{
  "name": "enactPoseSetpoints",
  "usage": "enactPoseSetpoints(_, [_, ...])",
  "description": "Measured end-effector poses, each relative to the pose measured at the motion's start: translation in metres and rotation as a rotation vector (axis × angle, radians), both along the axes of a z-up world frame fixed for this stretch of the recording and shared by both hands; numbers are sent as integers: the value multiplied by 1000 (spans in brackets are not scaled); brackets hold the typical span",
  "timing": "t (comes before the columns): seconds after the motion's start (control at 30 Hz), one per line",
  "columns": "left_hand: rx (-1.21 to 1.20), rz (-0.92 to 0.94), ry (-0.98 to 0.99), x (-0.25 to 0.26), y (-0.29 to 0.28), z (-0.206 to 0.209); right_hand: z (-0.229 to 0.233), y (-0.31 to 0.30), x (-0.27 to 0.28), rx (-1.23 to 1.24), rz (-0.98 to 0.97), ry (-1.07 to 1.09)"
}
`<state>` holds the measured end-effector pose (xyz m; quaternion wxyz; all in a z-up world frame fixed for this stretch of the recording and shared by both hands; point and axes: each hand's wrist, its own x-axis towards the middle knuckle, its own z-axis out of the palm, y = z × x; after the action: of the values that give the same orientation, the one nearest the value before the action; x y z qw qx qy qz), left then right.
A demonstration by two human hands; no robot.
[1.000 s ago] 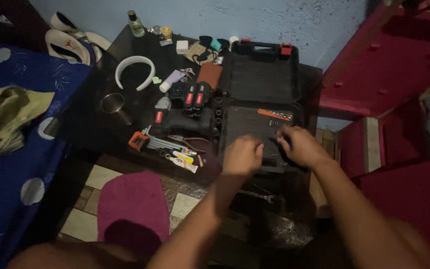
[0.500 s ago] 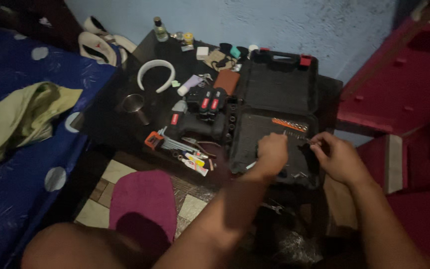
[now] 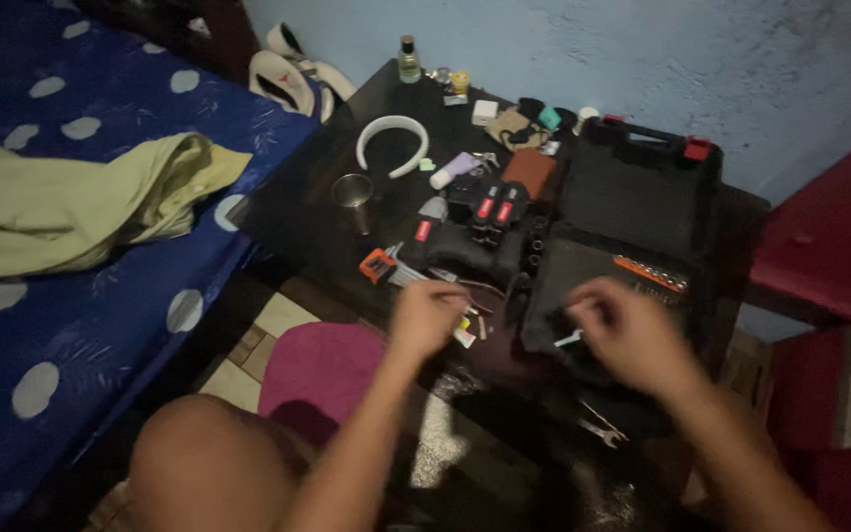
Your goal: The person sits at a small table and sorts loose hand tools, including wrenches, screwdriver bits and sockets, picking them up one at a time and placing them into the trays of an open toolbox. They continue arranging the tools into the case compartments throughout the clip.
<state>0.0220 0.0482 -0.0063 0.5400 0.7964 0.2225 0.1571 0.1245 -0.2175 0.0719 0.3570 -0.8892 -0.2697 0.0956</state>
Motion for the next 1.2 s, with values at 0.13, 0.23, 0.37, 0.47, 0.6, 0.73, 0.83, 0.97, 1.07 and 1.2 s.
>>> enactPoseSetpoints(0.13, [127,262,-93,-25,57,-43,-29,73,-35,36,326,-89])
enactPoseSetpoints(0.23, [-6,297,-85,-26,67,-65,-50,115,-61,-175,159,19])
enactPoseSetpoints(0.37, [32,332,-51,-25,61,-72,-67,150,-67,38,-22,-23])
enactPoseSetpoints(0.47, [-31,341,2,-26,50,-64,-74,155,-69,101,-131,1])
enactPoseSetpoints(0.6, [39,328,9,-24,46,-52,-81,153,-65,-7,-115,-114])
enactPoseSetpoints(0.73, [54,328,-33,-25,46,-54,-94,146,-59,43,7,-158])
enactPoseSetpoints(0.83, [-41,291,-28,-28,49,-51,-97,145,-53,26,41,-178])
enactPoseSetpoints(0.97, [7,140,103,-34,52,-47,-91,141,-56,-7,81,-202])
enactPoseSetpoints(1.07, [230,58,14,-34,52,-46,-73,139,-61,13,117,-219])
enactPoseSetpoints(1.2, [323,76,-5,-32,48,-51,-38,137,-65,-38,26,-209])
